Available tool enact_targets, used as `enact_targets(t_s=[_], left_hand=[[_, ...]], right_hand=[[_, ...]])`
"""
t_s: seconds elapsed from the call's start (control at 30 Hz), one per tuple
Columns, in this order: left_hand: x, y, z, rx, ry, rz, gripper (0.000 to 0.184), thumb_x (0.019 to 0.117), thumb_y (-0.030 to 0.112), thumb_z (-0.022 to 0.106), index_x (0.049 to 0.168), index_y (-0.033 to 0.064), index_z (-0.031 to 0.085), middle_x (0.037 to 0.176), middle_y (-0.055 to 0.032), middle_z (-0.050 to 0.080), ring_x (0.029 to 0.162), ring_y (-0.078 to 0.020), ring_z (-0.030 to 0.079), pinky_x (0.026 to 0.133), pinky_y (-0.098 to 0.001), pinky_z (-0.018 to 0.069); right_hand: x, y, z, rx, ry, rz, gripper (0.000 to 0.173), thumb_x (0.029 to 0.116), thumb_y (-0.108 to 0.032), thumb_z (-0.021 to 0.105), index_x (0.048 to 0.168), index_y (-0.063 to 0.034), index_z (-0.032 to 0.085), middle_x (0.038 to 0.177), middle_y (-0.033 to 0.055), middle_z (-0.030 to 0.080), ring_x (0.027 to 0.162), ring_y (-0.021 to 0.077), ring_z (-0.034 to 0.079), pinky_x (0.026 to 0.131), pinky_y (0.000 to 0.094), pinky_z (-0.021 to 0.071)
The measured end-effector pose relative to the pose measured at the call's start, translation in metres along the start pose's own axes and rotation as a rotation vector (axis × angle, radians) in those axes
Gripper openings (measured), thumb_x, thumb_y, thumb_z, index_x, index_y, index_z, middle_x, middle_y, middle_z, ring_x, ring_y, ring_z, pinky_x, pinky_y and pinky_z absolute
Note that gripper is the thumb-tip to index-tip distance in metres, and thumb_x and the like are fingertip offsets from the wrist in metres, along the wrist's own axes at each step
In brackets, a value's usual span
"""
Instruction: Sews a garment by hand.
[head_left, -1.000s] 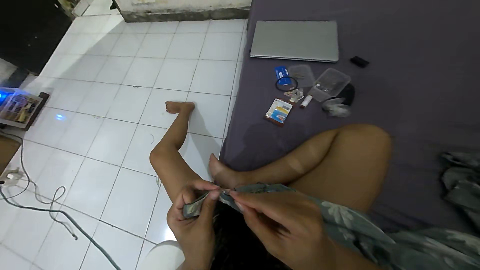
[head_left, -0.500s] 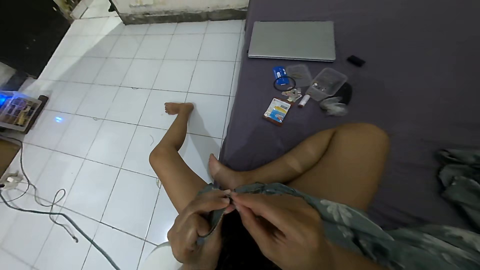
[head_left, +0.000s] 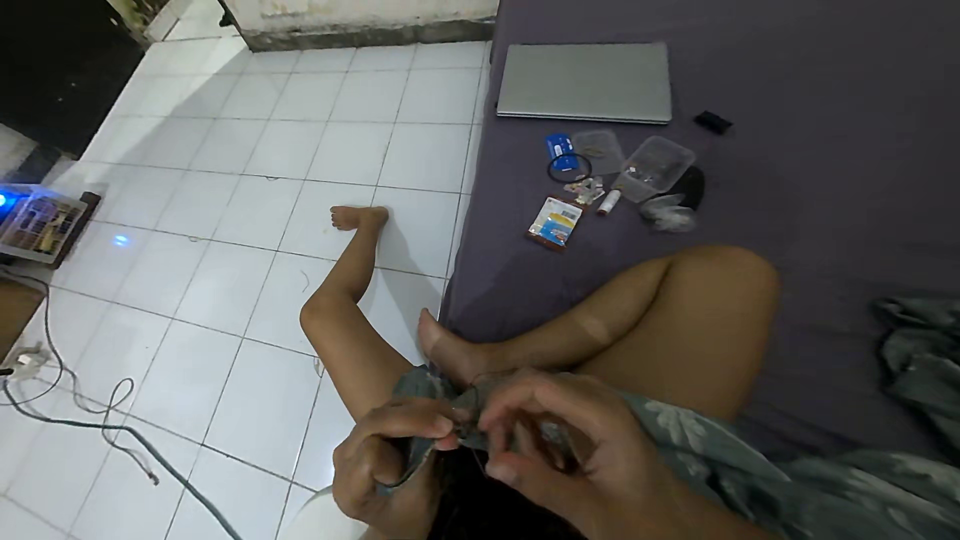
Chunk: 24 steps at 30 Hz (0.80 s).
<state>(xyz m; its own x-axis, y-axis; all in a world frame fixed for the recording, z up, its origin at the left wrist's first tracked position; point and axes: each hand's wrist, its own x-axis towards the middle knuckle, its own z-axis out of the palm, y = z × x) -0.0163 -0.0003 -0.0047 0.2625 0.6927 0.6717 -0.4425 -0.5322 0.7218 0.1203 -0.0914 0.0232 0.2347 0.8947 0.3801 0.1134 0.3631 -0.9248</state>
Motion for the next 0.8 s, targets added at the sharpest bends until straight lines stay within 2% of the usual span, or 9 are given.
enact_targets(t_s=[0.1,0.17,0.33,0.47,0.67,0.8], left_hand=[[0.001,0.0,0.001,-0.039,0.003,-0.013,0.005,0.0979,0.012,0.067,0.095,0.0158,0.065,0.103,0.008,0.075,0.093,-0.0043,0.074,0.081,-0.0191,0.0608],[0.001,0.001,0.001,-0.057,0.006,-0.02,0.005,0.0976,0.012,0.067,0.096,0.0161,0.065,0.103,0.0079,0.075,0.093,-0.004,0.074,0.081,-0.019,0.0607],[0.0,0.002,0.002,-0.08,0.006,-0.02,0.006,0.0964,0.012,0.069,0.094,0.0151,0.064,0.102,0.0077,0.075,0.092,-0.0036,0.074,0.08,-0.0185,0.0606],[-0.001,0.003,0.003,-0.091,-0.002,-0.019,0.005,0.0969,0.012,0.068,0.095,0.0142,0.064,0.101,0.0071,0.075,0.092,-0.0029,0.073,0.081,-0.0179,0.0601],[-0.001,0.003,0.002,-0.103,-0.002,-0.021,0.005,0.0976,0.012,0.067,0.095,0.0149,0.064,0.102,0.0079,0.074,0.093,-0.0026,0.073,0.081,-0.018,0.0601],[-0.002,0.004,0.003,-0.09,0.0,-0.026,0.004,0.0975,0.013,0.067,0.095,0.0151,0.065,0.102,0.0083,0.075,0.092,-0.0018,0.073,0.081,-0.0173,0.0598]], right_hand=[[-0.001,0.001,-0.001,-0.018,-0.013,-0.052,0.025,0.0975,-0.021,0.069,0.092,0.0017,0.062,0.075,0.0055,0.063,0.062,-0.0049,0.05,0.056,0.0052,0.038],[-0.002,0.001,0.0,-0.024,-0.031,-0.076,0.024,0.0961,-0.018,0.071,0.087,0.0027,0.063,0.074,0.0074,0.063,0.063,-0.0026,0.051,0.057,0.0064,0.0394],[-0.004,-0.001,0.004,-0.024,-0.026,-0.085,0.015,0.0929,-0.009,0.072,0.088,0.0051,0.069,0.072,0.0087,0.065,0.063,-0.0013,0.052,0.058,0.0071,0.0403],[-0.005,-0.001,0.007,-0.04,0.013,-0.099,0.014,0.0932,-0.007,0.07,0.086,0.0052,0.068,0.07,0.0086,0.063,0.06,-0.0014,0.051,0.056,0.0071,0.0393],[-0.006,-0.006,0.007,-0.046,-0.021,-0.054,0.014,0.0917,-0.007,0.072,0.088,0.006,0.072,0.069,0.0097,0.064,0.061,0.0001,0.051,0.057,0.008,0.0387],[-0.007,-0.005,0.009,0.008,0.015,-0.03,0.011,0.0907,-0.003,0.07,0.087,0.0064,0.069,0.069,0.009,0.063,0.059,-0.0019,0.05,0.054,0.0073,0.0382]])
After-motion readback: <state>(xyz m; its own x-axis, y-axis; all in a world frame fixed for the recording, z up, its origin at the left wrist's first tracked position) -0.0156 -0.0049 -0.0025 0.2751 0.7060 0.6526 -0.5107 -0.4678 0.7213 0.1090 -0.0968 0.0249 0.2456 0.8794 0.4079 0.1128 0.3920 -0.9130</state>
